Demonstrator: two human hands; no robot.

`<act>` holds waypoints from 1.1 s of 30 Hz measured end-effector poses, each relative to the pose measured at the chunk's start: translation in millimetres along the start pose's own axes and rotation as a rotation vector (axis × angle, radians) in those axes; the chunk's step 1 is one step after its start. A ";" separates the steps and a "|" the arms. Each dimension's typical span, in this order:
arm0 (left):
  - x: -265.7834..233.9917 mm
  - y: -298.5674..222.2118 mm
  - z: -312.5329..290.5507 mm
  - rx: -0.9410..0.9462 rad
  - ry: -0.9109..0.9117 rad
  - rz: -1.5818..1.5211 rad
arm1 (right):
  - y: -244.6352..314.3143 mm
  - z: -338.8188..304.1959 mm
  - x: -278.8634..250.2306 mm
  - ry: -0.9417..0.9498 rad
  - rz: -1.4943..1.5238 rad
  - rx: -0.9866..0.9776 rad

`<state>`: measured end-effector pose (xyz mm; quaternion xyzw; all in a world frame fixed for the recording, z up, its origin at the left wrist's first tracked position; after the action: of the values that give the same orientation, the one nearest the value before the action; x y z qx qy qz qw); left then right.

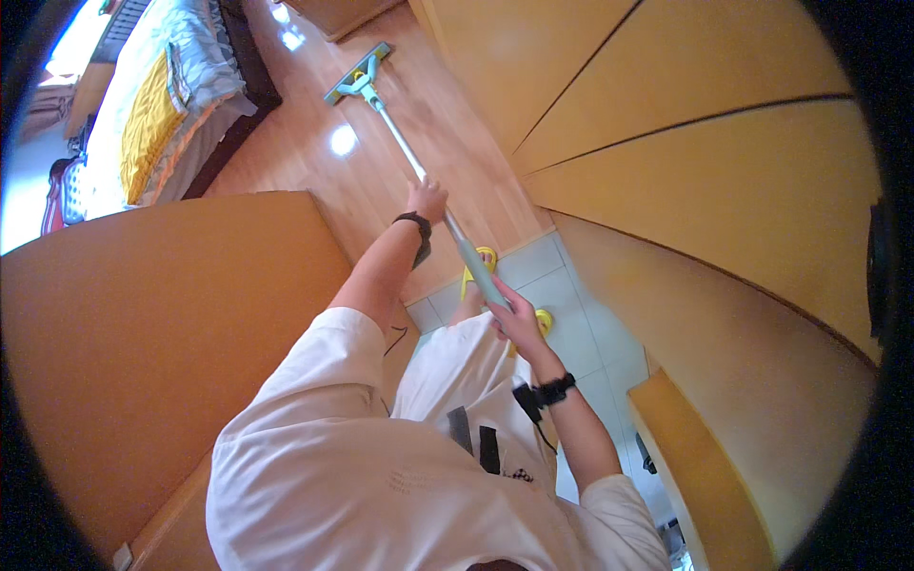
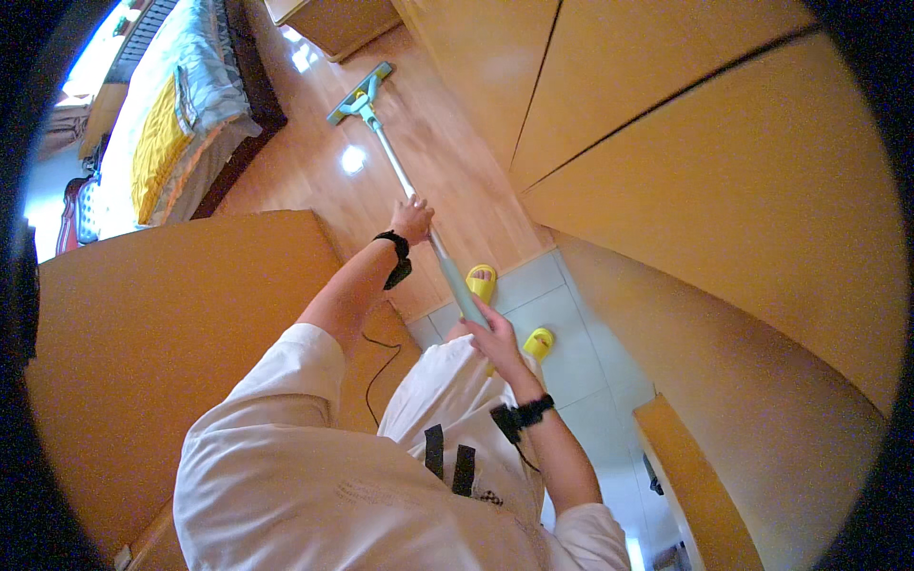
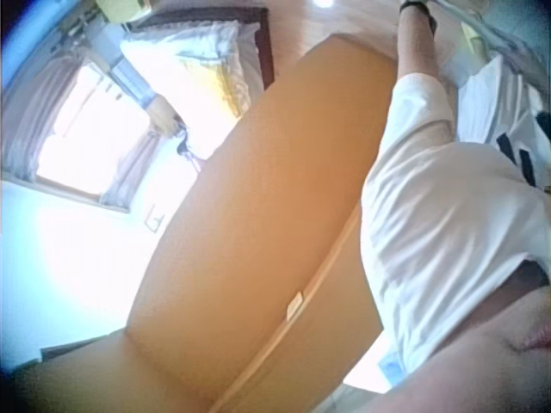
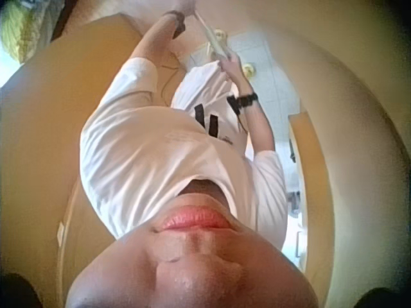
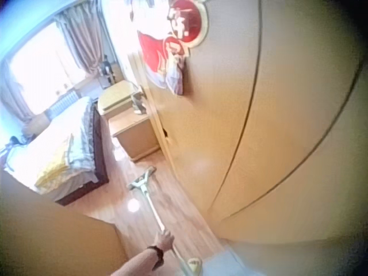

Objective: The recorder is mopping the wooden floor in a bedroom and then proceeds to mop the tiled floor in a bathroom.

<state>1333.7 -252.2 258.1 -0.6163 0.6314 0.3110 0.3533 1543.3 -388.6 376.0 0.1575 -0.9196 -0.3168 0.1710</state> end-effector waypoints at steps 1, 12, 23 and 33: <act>3.2 5.8 -4.5 -0.023 -0.025 -0.020 | -1.6 -1.8 3.7 0.005 0.001 -0.001; 104.9 -124.6 -74.8 0.095 -0.077 -0.072 | -98.7 -127.7 -62.5 0.016 0.010 0.177; 150.6 -486.1 -295.1 0.838 -0.009 -0.392 | -220.5 -452.0 -233.6 -0.200 -0.041 0.436; 161.0 -425.1 -259.6 0.716 -0.149 -0.271 | -237.2 -382.0 -225.6 -0.204 -0.159 0.326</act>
<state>1743.2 -577.0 287.3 -0.5073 0.5854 0.0654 0.6290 1945.8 -678.7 459.6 0.2224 -0.9559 -0.1906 0.0235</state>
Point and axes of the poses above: each hand's wrist, its own z-axis towards the middle knuckle, its own x-axis out of the palm, y = z × x, the point moved 10 cm from there along z, towards the middle knuckle, and after that the axes turned 5 degrees about -z, right-handed, at the moved point
